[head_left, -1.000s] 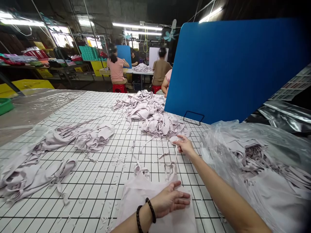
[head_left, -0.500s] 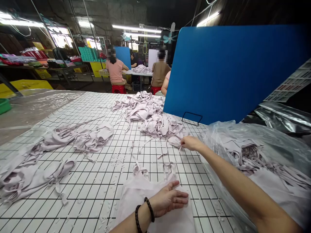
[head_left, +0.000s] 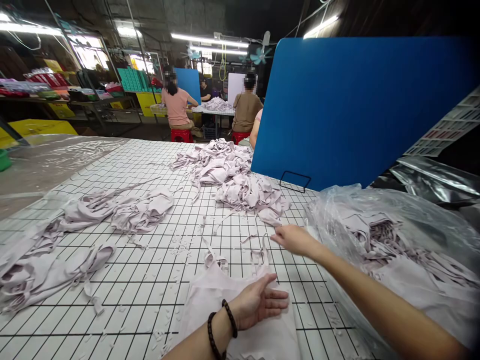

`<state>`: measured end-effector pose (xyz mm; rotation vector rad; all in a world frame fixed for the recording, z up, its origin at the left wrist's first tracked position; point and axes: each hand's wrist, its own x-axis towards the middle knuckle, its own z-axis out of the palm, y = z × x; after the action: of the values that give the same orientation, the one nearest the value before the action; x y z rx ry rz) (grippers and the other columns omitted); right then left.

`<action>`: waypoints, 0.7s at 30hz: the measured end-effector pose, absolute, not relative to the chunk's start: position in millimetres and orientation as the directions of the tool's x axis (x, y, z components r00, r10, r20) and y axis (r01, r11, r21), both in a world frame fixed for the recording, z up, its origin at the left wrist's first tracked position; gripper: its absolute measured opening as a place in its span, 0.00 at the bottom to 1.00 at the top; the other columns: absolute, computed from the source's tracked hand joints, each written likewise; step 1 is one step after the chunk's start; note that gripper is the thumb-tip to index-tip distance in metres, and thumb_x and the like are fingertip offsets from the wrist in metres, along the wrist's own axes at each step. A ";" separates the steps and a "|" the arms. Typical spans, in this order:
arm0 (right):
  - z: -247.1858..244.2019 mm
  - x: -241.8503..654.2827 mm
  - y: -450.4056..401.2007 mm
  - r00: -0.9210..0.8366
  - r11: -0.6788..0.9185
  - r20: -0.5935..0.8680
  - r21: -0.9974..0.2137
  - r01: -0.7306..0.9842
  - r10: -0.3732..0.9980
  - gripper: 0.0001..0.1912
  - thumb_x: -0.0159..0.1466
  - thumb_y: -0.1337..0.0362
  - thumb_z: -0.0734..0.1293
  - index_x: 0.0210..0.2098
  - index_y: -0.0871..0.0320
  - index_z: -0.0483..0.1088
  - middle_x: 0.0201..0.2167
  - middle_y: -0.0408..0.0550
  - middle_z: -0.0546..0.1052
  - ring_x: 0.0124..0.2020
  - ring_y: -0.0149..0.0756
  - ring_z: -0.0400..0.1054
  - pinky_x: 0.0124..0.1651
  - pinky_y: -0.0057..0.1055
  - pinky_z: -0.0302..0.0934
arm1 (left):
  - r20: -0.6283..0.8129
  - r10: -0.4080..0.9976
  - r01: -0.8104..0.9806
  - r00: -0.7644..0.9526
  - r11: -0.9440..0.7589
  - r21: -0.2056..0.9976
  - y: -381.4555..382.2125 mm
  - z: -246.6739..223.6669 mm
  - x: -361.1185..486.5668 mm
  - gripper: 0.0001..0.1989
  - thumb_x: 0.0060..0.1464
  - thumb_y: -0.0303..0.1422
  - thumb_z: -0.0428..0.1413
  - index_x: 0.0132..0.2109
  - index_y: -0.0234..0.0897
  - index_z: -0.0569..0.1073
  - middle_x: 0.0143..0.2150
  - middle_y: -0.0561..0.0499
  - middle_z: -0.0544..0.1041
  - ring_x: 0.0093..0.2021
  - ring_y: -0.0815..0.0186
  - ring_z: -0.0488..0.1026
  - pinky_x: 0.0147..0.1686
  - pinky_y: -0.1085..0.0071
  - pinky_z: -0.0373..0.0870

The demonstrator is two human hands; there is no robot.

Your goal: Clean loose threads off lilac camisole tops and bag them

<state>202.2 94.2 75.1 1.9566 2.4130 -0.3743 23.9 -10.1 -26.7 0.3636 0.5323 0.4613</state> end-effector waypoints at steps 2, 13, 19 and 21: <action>59.2 184.3 57.2 -0.250 0.243 -0.125 -0.071 0.968 0.960 0.11 0.62 0.60 0.63 0.27 0.58 0.71 0.24 0.51 0.75 0.27 0.39 0.70 0.29 0.30 0.56 | -0.377 0.507 -0.351 0.775 0.842 0.411 -8.1 -22.0 23.3 0.37 0.54 0.55 0.47 0.62 0.34 0.55 0.51 0.38 0.73 0.46 0.60 0.74 0.51 0.62 0.63; 39.6 182.1 -42.8 -0.237 0.079 -0.127 -0.709 0.701 0.963 0.15 0.64 0.60 0.58 0.47 0.54 0.70 0.42 0.48 0.76 0.40 0.38 0.70 0.40 0.32 0.64 | -0.385 0.658 -0.524 0.647 0.751 0.403 -7.3 -17.5 24.2 0.23 0.60 0.41 0.49 0.57 0.30 0.64 0.51 0.38 0.72 0.47 0.63 0.73 0.50 0.66 0.65; 29.0 183.3 -34.3 -0.128 -0.164 -0.265 -0.842 0.514 0.956 0.09 0.58 0.58 0.65 0.34 0.57 0.72 0.31 0.44 0.76 0.32 0.35 0.68 0.35 0.28 0.61 | -0.277 0.618 -0.487 0.736 0.767 0.417 -9.5 -12.8 22.0 0.23 0.61 0.41 0.49 0.59 0.36 0.63 0.54 0.42 0.70 0.45 0.65 0.73 0.50 0.65 0.65; 23.7 173.7 -33.7 -0.128 -0.144 -0.244 -0.841 0.521 0.961 0.05 0.54 0.62 0.68 0.28 0.57 0.71 0.29 0.42 0.73 0.29 0.32 0.65 0.32 0.26 0.59 | -0.257 0.615 -0.475 0.746 0.761 0.442 -10.9 -12.9 22.2 0.23 0.61 0.41 0.48 0.60 0.37 0.63 0.51 0.43 0.72 0.42 0.67 0.73 0.49 0.65 0.65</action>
<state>173.7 -33.7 23.7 2.3016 2.2762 -1.6707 22.2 -10.9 -12.9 0.3645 0.4057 0.6111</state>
